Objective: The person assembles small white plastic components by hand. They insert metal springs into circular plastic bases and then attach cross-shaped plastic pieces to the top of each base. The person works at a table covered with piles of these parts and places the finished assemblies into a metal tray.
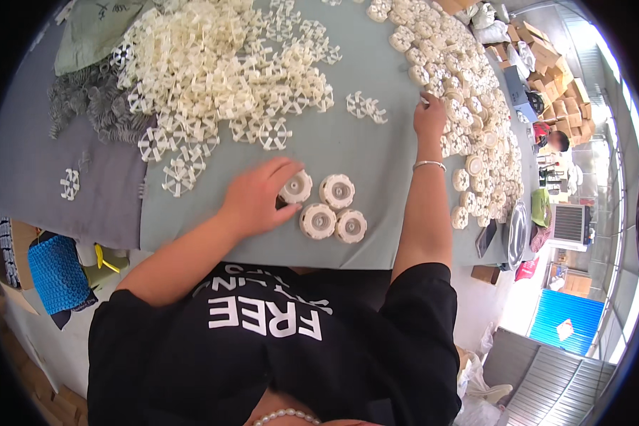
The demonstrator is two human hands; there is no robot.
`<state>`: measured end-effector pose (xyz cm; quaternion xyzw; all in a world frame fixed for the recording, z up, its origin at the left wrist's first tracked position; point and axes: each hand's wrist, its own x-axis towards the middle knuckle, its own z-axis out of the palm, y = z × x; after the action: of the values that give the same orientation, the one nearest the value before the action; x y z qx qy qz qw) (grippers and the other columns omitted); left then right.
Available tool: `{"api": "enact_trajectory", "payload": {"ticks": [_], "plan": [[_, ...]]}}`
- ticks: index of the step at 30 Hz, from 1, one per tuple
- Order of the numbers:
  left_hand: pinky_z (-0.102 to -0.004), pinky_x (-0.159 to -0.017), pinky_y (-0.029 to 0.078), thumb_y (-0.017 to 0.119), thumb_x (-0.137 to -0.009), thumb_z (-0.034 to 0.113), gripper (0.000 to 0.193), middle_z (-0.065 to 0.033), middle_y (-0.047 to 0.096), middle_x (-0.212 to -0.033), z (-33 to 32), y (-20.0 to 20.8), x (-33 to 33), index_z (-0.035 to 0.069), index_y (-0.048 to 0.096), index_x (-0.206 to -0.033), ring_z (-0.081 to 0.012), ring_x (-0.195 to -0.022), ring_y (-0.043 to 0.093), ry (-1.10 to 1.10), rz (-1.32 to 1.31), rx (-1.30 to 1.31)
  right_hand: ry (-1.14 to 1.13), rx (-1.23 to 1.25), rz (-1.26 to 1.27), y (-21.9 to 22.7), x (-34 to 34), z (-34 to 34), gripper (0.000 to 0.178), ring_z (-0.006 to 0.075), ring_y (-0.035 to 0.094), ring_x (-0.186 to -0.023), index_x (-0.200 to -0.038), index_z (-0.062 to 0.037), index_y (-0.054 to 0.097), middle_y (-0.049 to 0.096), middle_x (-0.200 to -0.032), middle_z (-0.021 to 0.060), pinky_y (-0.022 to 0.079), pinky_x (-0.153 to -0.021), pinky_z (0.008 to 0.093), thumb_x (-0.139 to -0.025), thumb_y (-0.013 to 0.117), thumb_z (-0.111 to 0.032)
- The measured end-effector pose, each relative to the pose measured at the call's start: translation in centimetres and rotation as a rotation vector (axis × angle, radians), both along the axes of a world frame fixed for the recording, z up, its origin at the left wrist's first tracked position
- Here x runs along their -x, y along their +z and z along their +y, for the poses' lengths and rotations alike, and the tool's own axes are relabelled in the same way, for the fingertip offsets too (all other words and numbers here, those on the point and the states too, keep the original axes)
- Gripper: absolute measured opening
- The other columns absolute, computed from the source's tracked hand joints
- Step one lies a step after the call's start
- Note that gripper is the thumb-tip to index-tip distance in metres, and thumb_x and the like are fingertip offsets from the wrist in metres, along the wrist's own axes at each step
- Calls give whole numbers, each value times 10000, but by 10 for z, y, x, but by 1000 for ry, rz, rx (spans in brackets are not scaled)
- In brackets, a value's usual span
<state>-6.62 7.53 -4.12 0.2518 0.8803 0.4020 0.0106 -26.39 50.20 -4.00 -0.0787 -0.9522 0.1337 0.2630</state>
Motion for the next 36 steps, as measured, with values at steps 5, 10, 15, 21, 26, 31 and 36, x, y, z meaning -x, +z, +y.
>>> {"api": "enact_trajectory", "payload": {"ticks": [5, 10, 15, 21, 26, 31, 36], "plan": [[-442, -892, 577, 814, -807, 346, 670, -105, 612, -1355, 0, 0, 2, 153, 588, -1408, -332, -1112, 673, -6, 44, 7, 37, 73, -3, -11, 66, -22, 339, 348, 674, -1006, -1223, -135, 726, 649, -1204, 178, 544, -921, 461, -891, 662, -154], [-420, -891, 590, 829, -797, 343, 668, -116, 626, -1340, 3, 11, 6, 135, 603, -1390, -332, -1125, 678, -26, -35, -1, 206, 100, -39, -15, 126, -49, 406, 359, 675, -1054, -1296, -181, 682, 626, -1271, 176, 549, -952, 462, -891, 705, -189], [-422, -887, 597, 834, -795, 331, 650, -112, 631, -1322, 1, 14, 11, 122, 616, -1370, -315, -1106, 689, -12, -65, -34, 435, 75, -227, 0, 164, -114, 353, 352, 689, -1086, -1239, -183, 715, 688, -1218, 118, 549, -961, 454, -888, 705, -217], [-426, -879, 594, 842, -775, 301, 698, -110, 632, -1341, -1, 1, 7, 141, 586, -1404, -335, -1112, 679, -18, -65, -46, 419, 294, -400, 39, 142, -129, 312, 212, 740, -1008, -1169, -54, 747, 774, -1088, 112, 572, -901, 341, -896, 714, -201], [-438, -854, 592, 835, -784, 262, 730, -91, 629, -1357, 1, 11, 10, 170, 538, -1444, -332, -1110, 676, -40, -142, -49, 685, 824, -315, 78, -46, -156, 177, 163, 719, -1025, -1030, 3, 747, 772, -1041, 97, 554, -905, 300, -853, 743, 5], [-430, -820, 596, 833, -776, 233, 719, -57, 632, -1347, 1, 5, 7, 180, 529, -1426, -310, -1075, 686, -5, -86, -96, 912, 394, -366, 57, -177, -207, 216, 276, 657, -1067, -904, -90, 735, 744, -1057, 36, 511, -963, 407, -733, 831, 1], [-420, -954, 566, 844, -765, 200, 703, -69, 642, -1373, -3, 6, 8, 165, 567, -1411, -313, -1197, 651, -33, -135, -68, 890, 265, -258, 53, -181, -202, 232, 268, 650, -1072, -978, -87, 754, 719, -1147, 50, 523, -918, 405, -762, 834, -64]]}}
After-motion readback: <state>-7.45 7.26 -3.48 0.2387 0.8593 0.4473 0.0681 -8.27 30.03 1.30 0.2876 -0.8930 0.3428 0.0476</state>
